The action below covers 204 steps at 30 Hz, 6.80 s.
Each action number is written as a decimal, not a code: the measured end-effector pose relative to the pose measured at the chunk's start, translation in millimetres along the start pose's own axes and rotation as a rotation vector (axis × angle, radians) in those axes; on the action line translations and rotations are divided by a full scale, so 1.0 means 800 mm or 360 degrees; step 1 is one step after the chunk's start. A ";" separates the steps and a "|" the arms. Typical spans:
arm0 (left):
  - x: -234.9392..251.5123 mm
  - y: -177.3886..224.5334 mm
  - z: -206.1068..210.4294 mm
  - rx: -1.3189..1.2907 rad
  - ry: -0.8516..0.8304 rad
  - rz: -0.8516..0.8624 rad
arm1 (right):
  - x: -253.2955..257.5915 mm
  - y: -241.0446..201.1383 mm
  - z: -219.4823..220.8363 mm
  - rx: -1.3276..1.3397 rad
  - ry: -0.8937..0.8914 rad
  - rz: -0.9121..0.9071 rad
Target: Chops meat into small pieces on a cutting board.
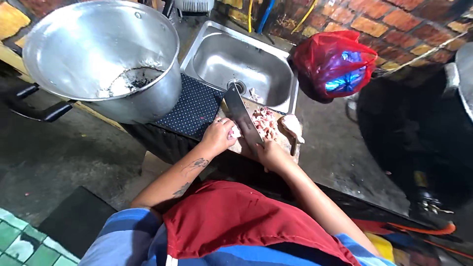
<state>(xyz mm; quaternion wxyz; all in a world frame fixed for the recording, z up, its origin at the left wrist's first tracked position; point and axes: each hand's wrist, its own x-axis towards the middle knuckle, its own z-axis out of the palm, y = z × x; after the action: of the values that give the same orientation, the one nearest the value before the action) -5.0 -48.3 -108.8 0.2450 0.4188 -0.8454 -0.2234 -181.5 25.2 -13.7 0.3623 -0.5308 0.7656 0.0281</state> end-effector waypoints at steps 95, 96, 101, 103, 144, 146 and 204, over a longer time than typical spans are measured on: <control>-0.015 0.008 -0.002 -0.0435 0.0037 -0.0420 | -0.009 -0.020 0.014 -0.0082 0.0281 -0.0193; -0.010 0.008 -0.003 -0.0427 0.0014 -0.0418 | 0.000 -0.024 0.012 -0.0167 0.0104 -0.0088; 0.005 0.009 -0.006 -0.0388 -0.0081 -0.0400 | 0.009 -0.031 0.002 -0.0178 -0.0032 0.0022; 0.007 0.006 -0.006 -0.0360 -0.0108 -0.0364 | 0.023 -0.038 0.005 -0.0216 0.0013 -0.0035; -0.013 0.007 -0.012 -0.0321 -0.0006 -0.0417 | 0.011 -0.041 0.005 -0.0260 -0.0067 -0.0076; -0.005 0.008 -0.017 -0.0248 -0.0085 -0.0436 | 0.037 -0.050 0.008 -0.0248 -0.0025 -0.0114; 0.049 0.020 0.001 0.0117 -0.0349 0.0283 | -0.077 0.101 -0.059 0.0684 0.0781 -0.0464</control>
<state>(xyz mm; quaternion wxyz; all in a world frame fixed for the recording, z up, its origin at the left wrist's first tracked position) -36.2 -71.2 -91.2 0.1544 0.3238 -0.9085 -0.2142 -262.6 89.3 29.3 0.2712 -0.5369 0.7346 -0.3140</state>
